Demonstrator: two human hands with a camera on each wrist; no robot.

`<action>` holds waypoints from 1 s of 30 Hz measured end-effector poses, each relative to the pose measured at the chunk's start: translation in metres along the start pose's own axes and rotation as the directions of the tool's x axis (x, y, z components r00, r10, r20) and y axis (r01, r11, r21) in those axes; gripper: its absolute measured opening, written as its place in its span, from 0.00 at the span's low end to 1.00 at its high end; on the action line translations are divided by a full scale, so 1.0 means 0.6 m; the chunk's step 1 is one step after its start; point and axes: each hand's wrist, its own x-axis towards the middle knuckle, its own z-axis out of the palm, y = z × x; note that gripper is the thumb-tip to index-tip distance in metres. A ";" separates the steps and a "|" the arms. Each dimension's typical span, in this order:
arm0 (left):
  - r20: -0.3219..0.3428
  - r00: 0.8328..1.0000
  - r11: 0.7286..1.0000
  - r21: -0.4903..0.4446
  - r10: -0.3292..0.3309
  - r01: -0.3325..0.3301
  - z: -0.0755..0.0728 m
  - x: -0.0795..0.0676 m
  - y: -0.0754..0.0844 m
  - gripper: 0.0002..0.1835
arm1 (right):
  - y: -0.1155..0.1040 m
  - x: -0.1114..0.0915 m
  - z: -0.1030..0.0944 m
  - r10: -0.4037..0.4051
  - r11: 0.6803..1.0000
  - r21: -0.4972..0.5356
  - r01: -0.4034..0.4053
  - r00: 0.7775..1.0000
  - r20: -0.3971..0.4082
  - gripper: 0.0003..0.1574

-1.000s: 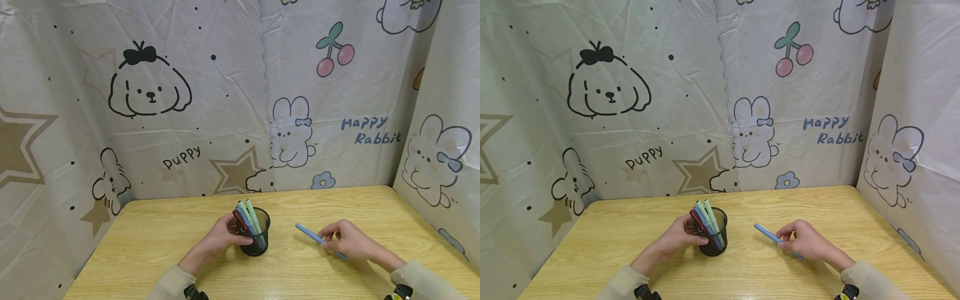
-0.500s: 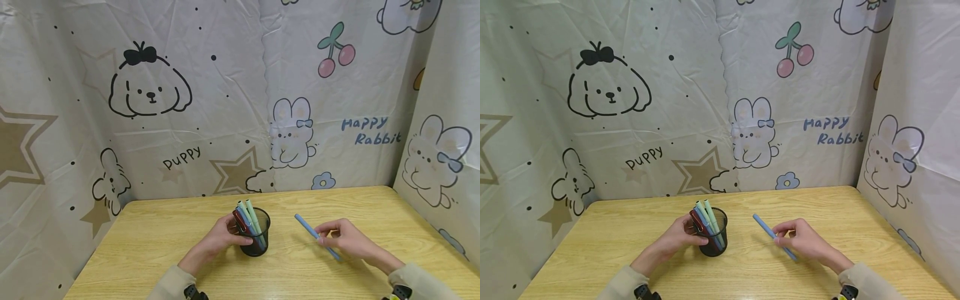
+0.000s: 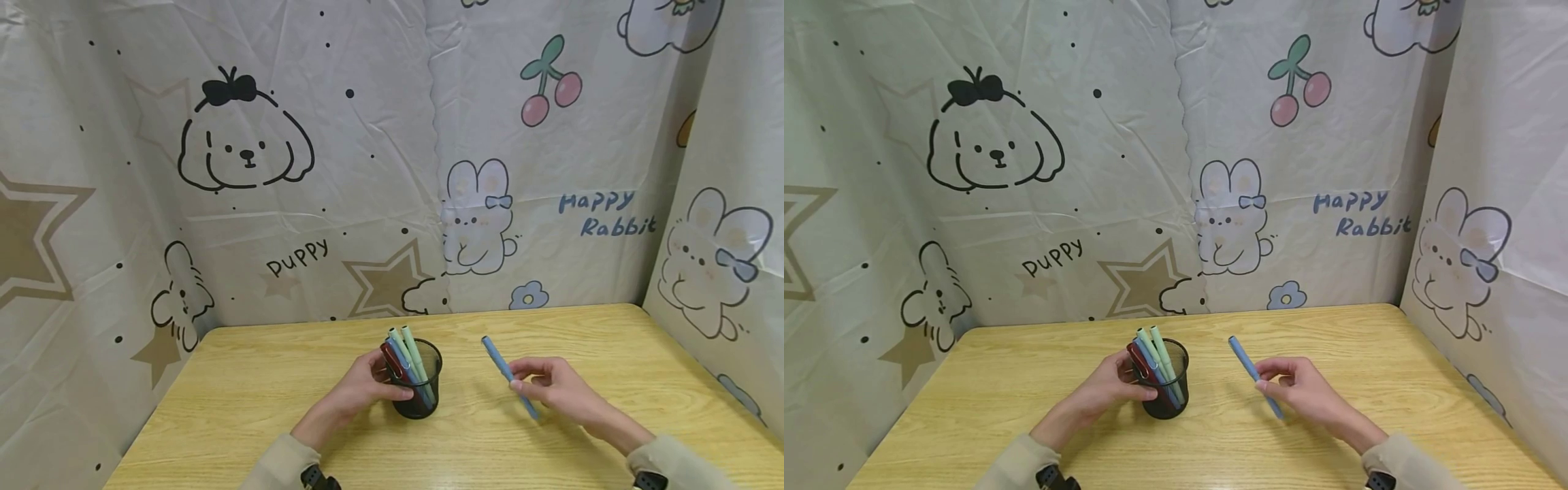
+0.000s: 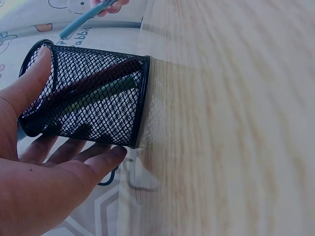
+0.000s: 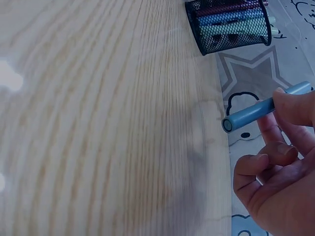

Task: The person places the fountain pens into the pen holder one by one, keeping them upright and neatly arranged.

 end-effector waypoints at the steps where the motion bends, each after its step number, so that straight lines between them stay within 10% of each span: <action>1: -0.001 1.000 1.000 0.002 0.001 -0.001 0.000 0.000 0.000 0.36 | -0.001 0.000 0.001 -0.004 1.000 0.003 0.004 1.000 -0.002 0.22; 21: 0.002 1.000 1.000 0.019 0.015 -0.015 0.003 -0.002 0.005 0.36 | -0.020 0.008 0.029 -0.004 0.947 0.322 -0.017 0.998 0.064 0.32; 30: 0.002 1.000 1.000 0.011 0.007 -0.007 0.002 0.000 0.001 0.36 | -0.037 0.013 0.046 -0.060 0.974 0.219 0.061 0.998 -0.011 0.25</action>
